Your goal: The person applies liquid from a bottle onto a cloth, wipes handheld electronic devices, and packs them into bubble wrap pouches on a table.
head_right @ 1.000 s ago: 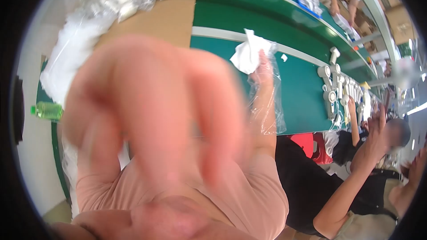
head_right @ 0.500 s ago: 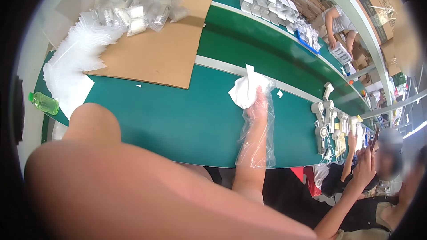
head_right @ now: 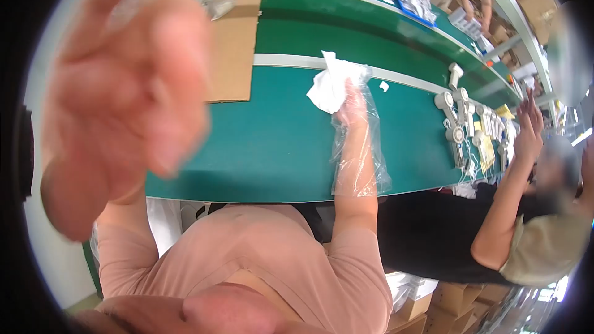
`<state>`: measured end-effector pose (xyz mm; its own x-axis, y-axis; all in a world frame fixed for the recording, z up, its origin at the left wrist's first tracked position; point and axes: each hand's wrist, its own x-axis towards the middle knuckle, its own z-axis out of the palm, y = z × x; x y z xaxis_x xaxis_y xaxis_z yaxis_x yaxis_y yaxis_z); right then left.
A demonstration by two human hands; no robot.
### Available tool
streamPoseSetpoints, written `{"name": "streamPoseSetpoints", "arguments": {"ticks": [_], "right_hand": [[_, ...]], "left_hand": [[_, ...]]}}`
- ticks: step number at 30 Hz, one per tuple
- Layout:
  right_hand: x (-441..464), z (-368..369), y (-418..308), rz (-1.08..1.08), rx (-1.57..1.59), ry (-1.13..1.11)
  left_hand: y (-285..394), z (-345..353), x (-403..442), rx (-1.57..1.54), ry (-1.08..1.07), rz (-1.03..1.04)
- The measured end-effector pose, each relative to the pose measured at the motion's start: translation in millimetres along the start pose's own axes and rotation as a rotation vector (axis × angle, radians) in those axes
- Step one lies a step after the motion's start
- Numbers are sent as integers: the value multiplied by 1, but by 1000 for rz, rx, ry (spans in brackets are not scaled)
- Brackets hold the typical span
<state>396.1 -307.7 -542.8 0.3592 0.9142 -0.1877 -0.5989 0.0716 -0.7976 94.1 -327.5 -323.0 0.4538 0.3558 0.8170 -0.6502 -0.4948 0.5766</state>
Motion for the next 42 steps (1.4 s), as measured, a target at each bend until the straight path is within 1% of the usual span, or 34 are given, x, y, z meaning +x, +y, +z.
{"name": "streamPoseSetpoints", "arguments": {"ticks": [1,2,4,5,7,9,10,11,13,14,16,17,18,20,24,28,29,30,31,32,34,35,36,38,40,41,42], "right_hand": [[-4,-5,2,-30,-15,18],[2,-5,-1,-33,2,-9],[9,1,5,15,170,-189],[6,-15,3,-6,161,-171],[25,-18,12,44,148,-74],[19,-23,12,32,160,-87],[27,-21,12,43,180,-92],[38,-25,14,9,198,-91],[45,-47,19,141,397,-163],[42,-50,17,147,396,-142],[36,-40,21,25,172,-236],[25,-26,11,40,156,-243],[22,-26,14,37,153,-233],[25,-23,14,-1,172,-135],[21,-20,11,-72,146,-227],[31,-23,19,-8,196,-223],[29,-23,19,-10,180,-148],[29,-23,19,-5,160,-79],[36,-34,23,-7,121,-88],[43,-43,26,0,81,-110],[32,-29,18,11,86,-146],[27,-24,16,12,72,-138],[24,-21,14,9,56,-127],[16,-11,10,28,75,-125],[21,-18,11,46,102,-147],[16,-16,11,74,91,-163],[13,-12,9,55,65,-101]], "left_hand": [[-3,2,1,8,-4,6],[1,-1,3,57,-7,19],[19,-18,8,164,-47,19],[11,-17,12,158,-45,38],[9,-26,26,207,-65,118],[7,-23,37,242,-75,190],[7,-26,46,260,-90,227],[5,-27,51,268,-112,254],[-1,-25,56,254,-123,277],[-3,-22,52,258,-105,272],[8,-12,39,286,-63,231],[12,-10,35,298,-46,218],[14,-7,36,306,-34,226],[14,-3,39,320,-14,268],[20,0,41,391,20,346],[23,-1,45,470,38,401],[34,5,50,501,48,403],[22,1,41,480,68,347],[7,-3,28,462,133,246],[-9,-13,12,358,111,97],[-49,-28,-16,406,169,-116],[-71,-39,-37,470,139,-254],[-95,-42,-56,459,209,-331],[-131,-51,-96,268,261,-697],[-163,-59,-138,287,261,-779],[-169,-59,-154,294,294,-786],[-176,-61,-167,459,226,-739]]}}
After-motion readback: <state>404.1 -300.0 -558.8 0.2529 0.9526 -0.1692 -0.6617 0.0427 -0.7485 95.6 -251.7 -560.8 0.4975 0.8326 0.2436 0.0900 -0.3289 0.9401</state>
